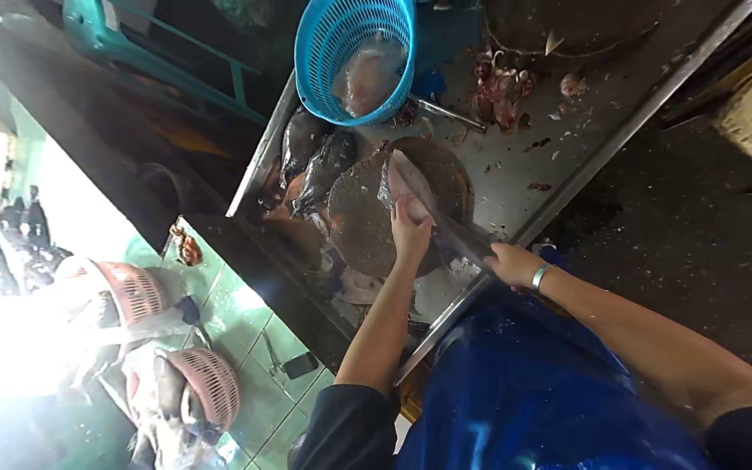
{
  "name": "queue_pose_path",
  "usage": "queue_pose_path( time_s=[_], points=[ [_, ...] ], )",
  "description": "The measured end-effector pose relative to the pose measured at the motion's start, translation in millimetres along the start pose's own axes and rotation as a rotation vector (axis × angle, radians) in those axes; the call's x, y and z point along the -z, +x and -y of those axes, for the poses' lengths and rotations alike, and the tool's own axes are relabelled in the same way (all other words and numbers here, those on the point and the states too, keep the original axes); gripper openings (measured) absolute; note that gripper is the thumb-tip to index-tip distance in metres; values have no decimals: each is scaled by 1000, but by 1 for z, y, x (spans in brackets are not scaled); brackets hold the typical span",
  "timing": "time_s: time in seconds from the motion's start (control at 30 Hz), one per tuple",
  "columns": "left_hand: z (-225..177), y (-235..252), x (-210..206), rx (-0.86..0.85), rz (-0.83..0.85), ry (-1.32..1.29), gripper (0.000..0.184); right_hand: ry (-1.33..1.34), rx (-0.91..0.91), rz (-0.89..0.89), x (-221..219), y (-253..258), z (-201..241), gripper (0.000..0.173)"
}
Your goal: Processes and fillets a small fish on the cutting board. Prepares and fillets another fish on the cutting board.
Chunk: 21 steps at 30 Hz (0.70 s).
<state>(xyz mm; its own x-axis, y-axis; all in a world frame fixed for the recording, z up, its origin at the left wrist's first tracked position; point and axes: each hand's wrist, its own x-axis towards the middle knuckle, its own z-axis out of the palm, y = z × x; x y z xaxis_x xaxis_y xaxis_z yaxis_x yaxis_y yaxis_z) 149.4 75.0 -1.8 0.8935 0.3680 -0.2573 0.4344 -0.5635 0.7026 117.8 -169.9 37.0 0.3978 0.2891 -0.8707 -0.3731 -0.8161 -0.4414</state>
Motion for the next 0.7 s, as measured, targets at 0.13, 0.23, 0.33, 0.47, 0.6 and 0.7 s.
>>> queue_pose_path(
  time_s=[0.13,0.23,0.33,0.47,0.6,0.7],
  points=[
    [1,0,2,-21,-7,15,62,-82,28,42,3,-17,-5,39],
    [3,0,2,-20,1,16,63,11,22,-34,-13,6,7,40],
    [0,1,3,-7,10,11,63,-3,46,-115,-18,14,17,40],
    [3,-1,4,-29,-9,-22,63,-201,139,-91,-14,-14,-11,36],
    [-27,4,9,28,-25,260,53,-243,75,63,12,-58,-37,40],
    [-57,29,17,76,2,542,45,-57,121,8,41,-51,-34,41]
  ],
)
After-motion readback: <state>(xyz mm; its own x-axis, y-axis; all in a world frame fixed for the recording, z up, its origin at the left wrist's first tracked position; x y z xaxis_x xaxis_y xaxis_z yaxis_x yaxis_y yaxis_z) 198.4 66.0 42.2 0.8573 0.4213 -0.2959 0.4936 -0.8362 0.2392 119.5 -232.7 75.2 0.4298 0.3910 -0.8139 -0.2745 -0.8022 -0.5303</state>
